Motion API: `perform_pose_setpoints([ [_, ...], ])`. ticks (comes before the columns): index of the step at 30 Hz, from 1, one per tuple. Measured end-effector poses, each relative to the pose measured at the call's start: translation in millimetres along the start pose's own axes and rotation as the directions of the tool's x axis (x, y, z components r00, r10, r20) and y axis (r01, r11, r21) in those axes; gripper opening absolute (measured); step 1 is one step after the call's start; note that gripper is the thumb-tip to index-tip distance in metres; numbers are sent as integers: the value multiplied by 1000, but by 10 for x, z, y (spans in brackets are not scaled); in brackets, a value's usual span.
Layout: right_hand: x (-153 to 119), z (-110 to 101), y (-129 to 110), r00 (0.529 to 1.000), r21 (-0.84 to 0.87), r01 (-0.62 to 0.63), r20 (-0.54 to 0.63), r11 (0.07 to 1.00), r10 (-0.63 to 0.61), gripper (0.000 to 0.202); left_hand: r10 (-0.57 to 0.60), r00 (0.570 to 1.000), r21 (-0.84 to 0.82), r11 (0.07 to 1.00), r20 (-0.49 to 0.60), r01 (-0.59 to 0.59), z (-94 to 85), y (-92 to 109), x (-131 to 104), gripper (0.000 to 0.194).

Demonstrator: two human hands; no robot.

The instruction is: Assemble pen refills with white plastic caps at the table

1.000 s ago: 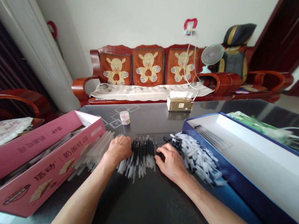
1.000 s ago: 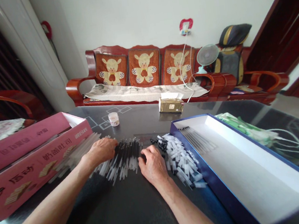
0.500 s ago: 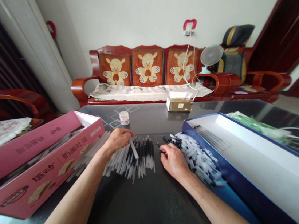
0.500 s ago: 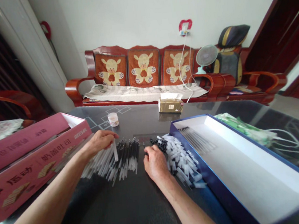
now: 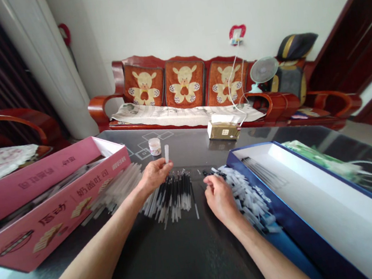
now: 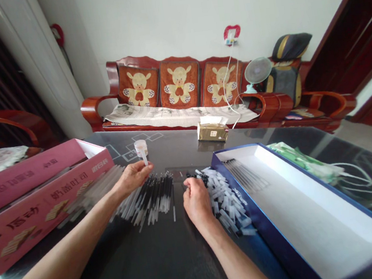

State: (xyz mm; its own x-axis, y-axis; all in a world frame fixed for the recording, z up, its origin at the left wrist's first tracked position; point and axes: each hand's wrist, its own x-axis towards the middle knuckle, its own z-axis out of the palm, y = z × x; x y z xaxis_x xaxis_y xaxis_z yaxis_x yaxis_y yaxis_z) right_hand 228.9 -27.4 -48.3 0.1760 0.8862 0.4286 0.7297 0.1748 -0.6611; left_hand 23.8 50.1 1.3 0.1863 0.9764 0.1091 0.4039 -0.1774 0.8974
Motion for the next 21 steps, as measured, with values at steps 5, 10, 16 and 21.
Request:
perform_pose_setpoints([
  [5,70,20,-34,895,634,-441,253,635,368,24,176,984,324,931,9,-169,26,54,-55,30],
  [10,75,-26,-142,849,847,-489,407,210,336,29,175,963,62,979,206,-192,175,-23,-68,32],
  [16,123,-105,-153,905,944,-304,244,131,347,30,236,875,13,964,422,-266,183,3,-139,51],
  [21,180,-164,-117,892,966,-188,92,178,443,28,300,846,130,911,442,-391,146,107,-191,47],
])
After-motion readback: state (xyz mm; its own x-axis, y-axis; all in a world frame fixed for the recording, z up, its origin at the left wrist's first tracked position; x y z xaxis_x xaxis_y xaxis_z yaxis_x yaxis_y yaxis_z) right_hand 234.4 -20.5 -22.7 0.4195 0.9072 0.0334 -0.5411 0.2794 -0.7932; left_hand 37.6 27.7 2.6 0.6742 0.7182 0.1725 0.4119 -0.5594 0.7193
